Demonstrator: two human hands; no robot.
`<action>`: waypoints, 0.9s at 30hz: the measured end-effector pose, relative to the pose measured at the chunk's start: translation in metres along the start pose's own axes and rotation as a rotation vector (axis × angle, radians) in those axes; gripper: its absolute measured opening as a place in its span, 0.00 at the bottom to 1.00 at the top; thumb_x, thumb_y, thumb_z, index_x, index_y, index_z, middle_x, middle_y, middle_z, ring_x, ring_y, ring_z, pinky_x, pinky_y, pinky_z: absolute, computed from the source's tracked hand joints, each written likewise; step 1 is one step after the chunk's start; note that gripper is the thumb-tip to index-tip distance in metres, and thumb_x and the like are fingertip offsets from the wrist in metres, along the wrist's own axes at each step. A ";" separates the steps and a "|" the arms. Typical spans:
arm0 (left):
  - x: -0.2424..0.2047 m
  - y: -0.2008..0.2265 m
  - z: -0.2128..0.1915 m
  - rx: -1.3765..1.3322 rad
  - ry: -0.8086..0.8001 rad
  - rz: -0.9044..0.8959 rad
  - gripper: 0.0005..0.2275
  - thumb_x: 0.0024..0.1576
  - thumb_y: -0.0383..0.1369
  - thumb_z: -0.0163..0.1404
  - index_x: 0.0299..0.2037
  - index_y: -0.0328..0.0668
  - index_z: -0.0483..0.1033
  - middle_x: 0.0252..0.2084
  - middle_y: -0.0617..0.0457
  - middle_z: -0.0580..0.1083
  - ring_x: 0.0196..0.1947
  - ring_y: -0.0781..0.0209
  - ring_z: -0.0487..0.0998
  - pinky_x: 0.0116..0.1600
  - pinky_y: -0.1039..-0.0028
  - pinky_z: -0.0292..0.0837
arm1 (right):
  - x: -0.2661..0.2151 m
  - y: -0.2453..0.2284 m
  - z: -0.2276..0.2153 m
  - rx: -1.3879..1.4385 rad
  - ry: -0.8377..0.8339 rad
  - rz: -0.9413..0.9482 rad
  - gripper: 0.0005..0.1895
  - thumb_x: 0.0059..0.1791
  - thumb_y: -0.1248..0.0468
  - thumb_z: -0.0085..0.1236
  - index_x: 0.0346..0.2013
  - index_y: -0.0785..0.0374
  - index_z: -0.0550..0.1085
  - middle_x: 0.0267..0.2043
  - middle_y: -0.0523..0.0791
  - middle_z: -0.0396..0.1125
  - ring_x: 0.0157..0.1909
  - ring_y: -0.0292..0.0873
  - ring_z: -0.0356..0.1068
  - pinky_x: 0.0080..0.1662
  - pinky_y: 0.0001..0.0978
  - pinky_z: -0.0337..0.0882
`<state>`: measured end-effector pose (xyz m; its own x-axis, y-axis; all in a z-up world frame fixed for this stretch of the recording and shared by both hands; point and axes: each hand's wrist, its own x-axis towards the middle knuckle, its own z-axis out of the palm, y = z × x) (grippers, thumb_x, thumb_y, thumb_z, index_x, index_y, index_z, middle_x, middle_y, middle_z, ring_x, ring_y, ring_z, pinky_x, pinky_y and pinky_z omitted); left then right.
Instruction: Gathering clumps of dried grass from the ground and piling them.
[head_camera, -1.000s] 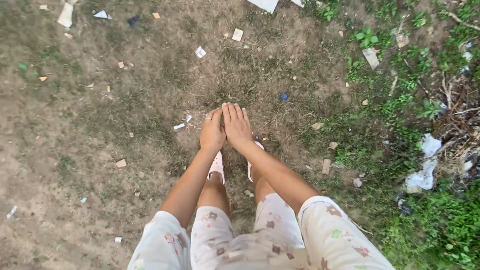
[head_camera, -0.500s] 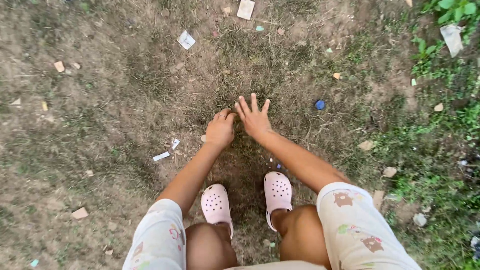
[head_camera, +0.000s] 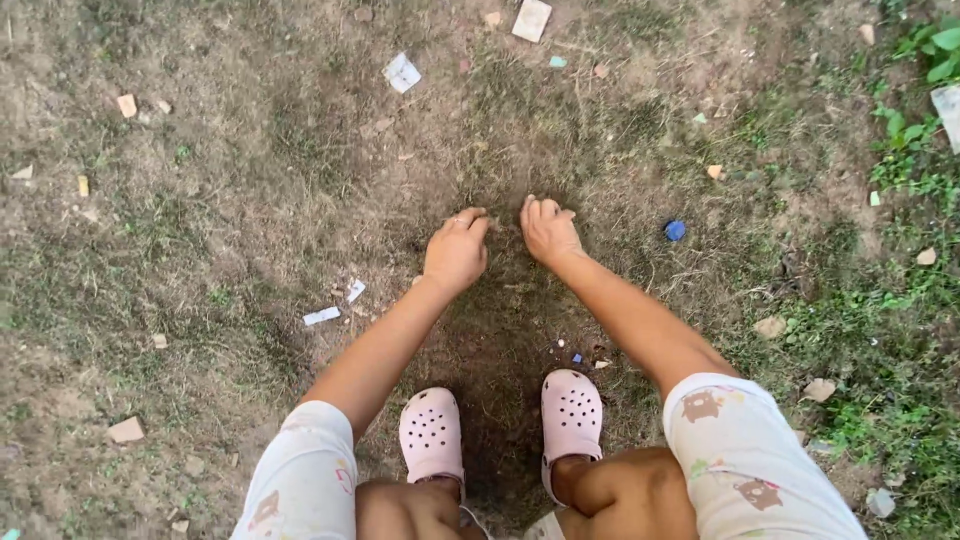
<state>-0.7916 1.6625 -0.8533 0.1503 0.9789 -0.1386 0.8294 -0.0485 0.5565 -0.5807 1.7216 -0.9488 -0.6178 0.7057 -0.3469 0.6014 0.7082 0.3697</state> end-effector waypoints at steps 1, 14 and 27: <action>-0.001 -0.003 0.001 -0.004 -0.007 -0.008 0.17 0.52 0.29 0.52 0.52 0.45 0.76 0.60 0.51 0.71 0.57 0.47 0.74 0.58 0.58 0.71 | 0.000 0.000 0.004 0.004 -0.007 -0.008 0.30 0.55 0.57 0.41 0.68 0.73 0.64 0.51 0.54 0.66 0.47 0.53 0.65 0.38 0.56 0.77; -0.033 -0.013 0.002 0.064 -0.186 -0.028 0.15 0.55 0.27 0.50 0.53 0.49 0.74 0.57 0.52 0.71 0.57 0.50 0.73 0.61 0.59 0.70 | -0.032 0.037 -0.041 0.309 -0.379 -0.191 0.12 0.57 0.65 0.38 0.49 0.58 0.71 0.26 0.46 0.69 0.27 0.43 0.73 0.25 0.38 0.77; -0.032 0.036 0.009 -0.036 -0.201 0.069 0.16 0.52 0.26 0.51 0.51 0.48 0.76 0.55 0.52 0.73 0.56 0.49 0.74 0.58 0.58 0.71 | -0.020 0.016 -0.030 0.058 -0.056 0.019 0.26 0.53 0.63 0.46 0.65 0.68 0.58 0.71 0.61 0.53 0.28 0.42 0.73 0.22 0.32 0.75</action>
<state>-0.7619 1.6279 -0.8361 0.3133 0.9142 -0.2572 0.7941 -0.1037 0.5988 -0.5743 1.7185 -0.9100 -0.5779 0.7178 -0.3884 0.6419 0.6936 0.3268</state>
